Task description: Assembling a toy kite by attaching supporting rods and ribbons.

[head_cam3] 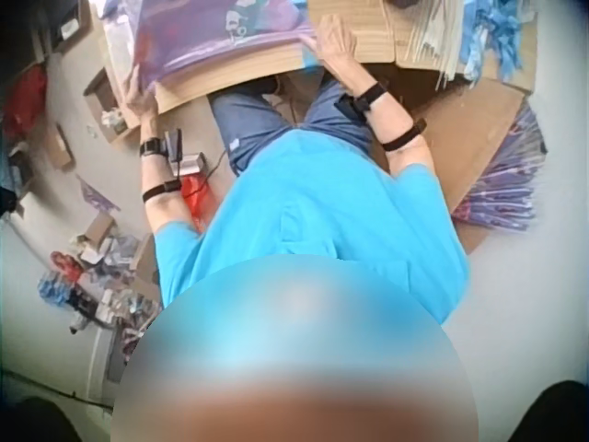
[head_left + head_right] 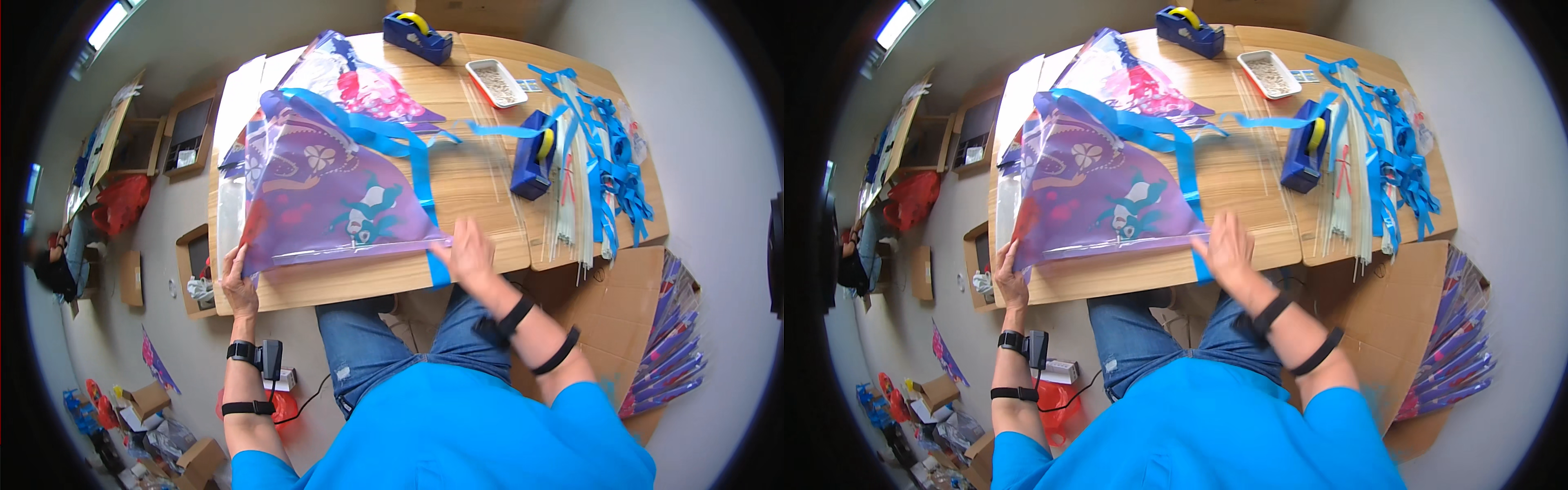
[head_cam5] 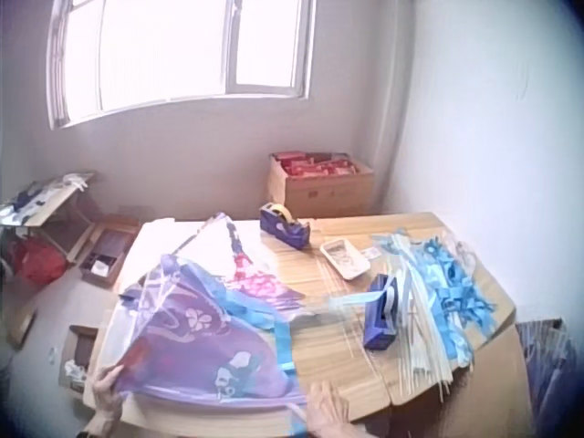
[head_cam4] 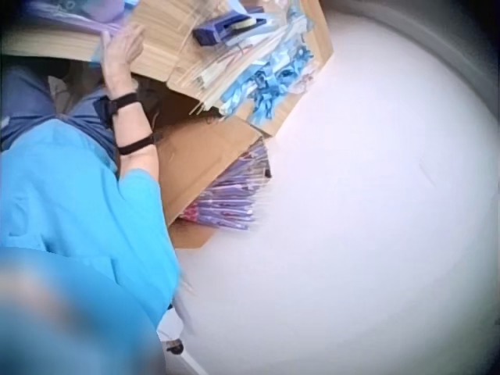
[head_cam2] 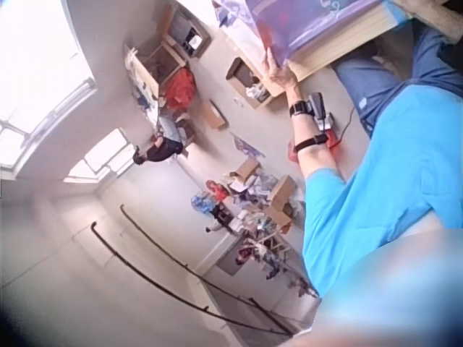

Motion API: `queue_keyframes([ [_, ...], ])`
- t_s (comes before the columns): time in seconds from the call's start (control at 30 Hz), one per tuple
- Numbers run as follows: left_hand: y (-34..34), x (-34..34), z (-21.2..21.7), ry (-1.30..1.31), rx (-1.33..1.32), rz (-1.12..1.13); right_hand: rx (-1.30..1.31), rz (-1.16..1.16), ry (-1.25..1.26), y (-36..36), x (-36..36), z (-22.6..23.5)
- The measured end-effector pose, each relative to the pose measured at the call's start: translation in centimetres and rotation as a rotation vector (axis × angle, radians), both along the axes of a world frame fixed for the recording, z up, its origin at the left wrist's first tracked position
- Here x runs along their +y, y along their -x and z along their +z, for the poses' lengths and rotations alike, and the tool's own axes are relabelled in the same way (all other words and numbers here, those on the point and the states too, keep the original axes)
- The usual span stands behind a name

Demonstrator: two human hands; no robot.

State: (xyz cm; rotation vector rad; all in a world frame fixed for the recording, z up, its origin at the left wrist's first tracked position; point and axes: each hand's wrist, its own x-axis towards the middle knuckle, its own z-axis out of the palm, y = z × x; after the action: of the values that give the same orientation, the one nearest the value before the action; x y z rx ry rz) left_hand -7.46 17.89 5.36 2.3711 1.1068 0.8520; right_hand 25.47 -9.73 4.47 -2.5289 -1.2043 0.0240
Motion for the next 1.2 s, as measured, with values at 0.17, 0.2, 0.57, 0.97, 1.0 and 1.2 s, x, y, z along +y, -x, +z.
queue_keyframes([
  [0.17, -0.1, 0.6, -0.5, 0.065, 0.005, -0.009, 0.278, -0.166, 0.069, 7.1, -3.1, -4.0],
  [0.2, 0.1, 0.5, -0.4, 0.096, -0.012, -0.023, 0.293, -0.174, 0.06, 7.2, -3.3, -4.4],
  [0.57, 2.0, 0.3, -3.1, 0.12, 0.179, 0.018, 0.205, -0.169, 0.107, 5.5, -3.7, -2.5],
  [0.97, -5.4, -11.9, -4.9, 0.03, 0.632, -0.399, 0.027, -0.238, 0.14, 1.8, -4.0, -2.6],
  [1.0, -5.5, -12.0, -5.6, 0.022, 0.628, -0.398, -0.034, -0.26, 0.186, -0.2, -4.1, -1.8],
  [1.2, -4.5, -11.8, -5.3, 0.048, 0.628, -0.452, -0.358, -0.157, 0.121, -12.3, 0.0, 4.2],
])
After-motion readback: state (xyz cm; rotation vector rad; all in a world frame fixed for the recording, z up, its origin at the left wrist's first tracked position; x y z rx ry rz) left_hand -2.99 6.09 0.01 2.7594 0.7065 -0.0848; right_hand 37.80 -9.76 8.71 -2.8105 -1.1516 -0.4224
